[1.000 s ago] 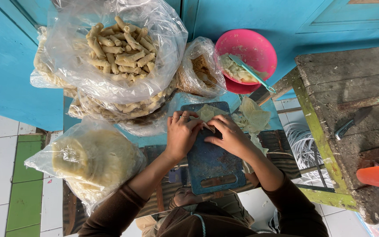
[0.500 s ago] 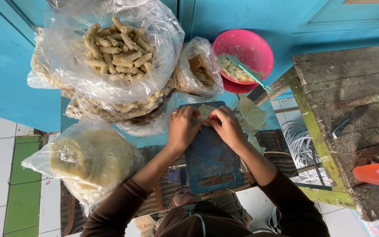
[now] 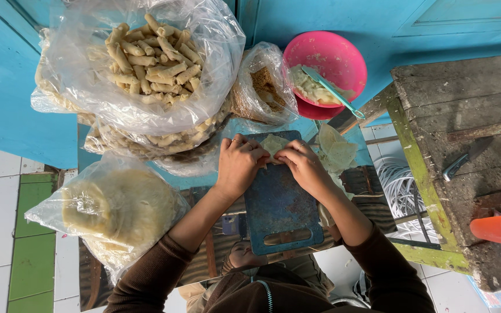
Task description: The person pinches off pieces of dough and rolls them into short cylinders, placing finished pieces into a plastic bag. They then lay thin pastry sheets on a cutting board, fold the sheets over dough pieces, and stack the wrapped pieces on the board.
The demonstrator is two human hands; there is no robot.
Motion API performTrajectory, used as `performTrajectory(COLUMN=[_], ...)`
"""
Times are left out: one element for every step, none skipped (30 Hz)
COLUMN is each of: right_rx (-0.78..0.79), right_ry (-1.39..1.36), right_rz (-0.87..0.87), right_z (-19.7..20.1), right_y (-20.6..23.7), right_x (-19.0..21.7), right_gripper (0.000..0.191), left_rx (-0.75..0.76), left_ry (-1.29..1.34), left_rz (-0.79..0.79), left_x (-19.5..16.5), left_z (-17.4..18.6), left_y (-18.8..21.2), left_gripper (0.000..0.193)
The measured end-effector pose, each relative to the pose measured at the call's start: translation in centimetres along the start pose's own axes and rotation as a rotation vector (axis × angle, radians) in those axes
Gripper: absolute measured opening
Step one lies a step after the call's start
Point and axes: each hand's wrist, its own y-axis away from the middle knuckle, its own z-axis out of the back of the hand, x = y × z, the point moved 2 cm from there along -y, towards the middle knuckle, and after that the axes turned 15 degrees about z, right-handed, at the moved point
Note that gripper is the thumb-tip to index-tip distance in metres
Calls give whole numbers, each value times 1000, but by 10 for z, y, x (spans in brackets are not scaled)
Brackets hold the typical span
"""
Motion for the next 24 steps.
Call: performTrajectory(right_rx=[-1, 0, 4, 7, 10, -16, -40, -64, -66, -67, -70, -71, -74, -75, -76, -78, -80, -93, -107, -121, -105, -88, -69, -66], right_ry=[-29, -59, -50, -41, -31, -11, 8, 27, 29, 32, 35, 15, -4, -24, -47, -71, -95, -123, -152, -180, -149, -119, -89, -31], right_rz=[-18, -36, -46, -57, -68, -63, -59, -55, -82, -109, -138, -150, -161, -172, -194, -214, -234, -259, -286, -312, -282, -252, -222, -156], right_z=[0, -1, -2, -4, -6, -8, -9, -11, -12, -13, -12, -11, -10, -8, -7, -7, -7, -7, -8, -9, -9, -8, -8, -7], right_y=[0, 1, 1, 2, 2, 2, 3, 4, 4, 4, 5, 5, 5, 5, 4, 3, 3, 2, 2, 2, 1, 0, 0, 0], right_x=[-1, -1, -3, -4, -5, -6, -7, -8, -10, -13, -15, -17, -19, -21, -23, -24, -24, -24, -24, -23, -21, -19, -17, -15], right_gripper=[14, 15, 16, 17, 18, 16, 14, 11, 10, 9, 8, 8, 9, 10, 11, 12, 13, 17, 20, 24, 20, 15, 12, 12], left_rx=[-11, -23, -34, -39, -44, -49, -45, -42, -39, -17, 5, 26, 10, -5, -22, -25, -30, -35, -32, -30, -30, -30, -30, -30], left_ry=[-18, -35, -52, -58, -63, -68, -75, -82, -89, -47, -3, 40, 36, 32, 27, 56, 84, 112, 121, 130, 139, 158, 177, 195], left_rz=[-10, -18, -26, -20, -15, -10, -1, 9, 19, 45, 70, 92, 99, 107, 117, 166, 215, 264, 286, 308, 326, 304, 284, 265], left_x=[0, 0, 0, 0, -1, -1, -1, -1, -1, -1, 0, 0, 0, 0, -1, -1, -1, -1, -1, 0, 0, 0, 0, 0], left_z=[-1, -3, -5, -6, -8, -10, -11, -13, -13, -14, -14, -14, -15, -15, -16, -17, -19, -20, -21, -21, -21, -20, -19, -17], left_y=[0, 1, 1, 1, 1, 0, 0, 0, -1, 0, 0, 0, 0, 0, -1, -1, -2, -2, -3, -3, -4, -6, -7, -7], left_gripper=[13, 12, 12, 11, 11, 11, 11, 11, 11, 15, 19, 24, 22, 20, 18, 17, 16, 15, 17, 18, 20, 19, 19, 20])
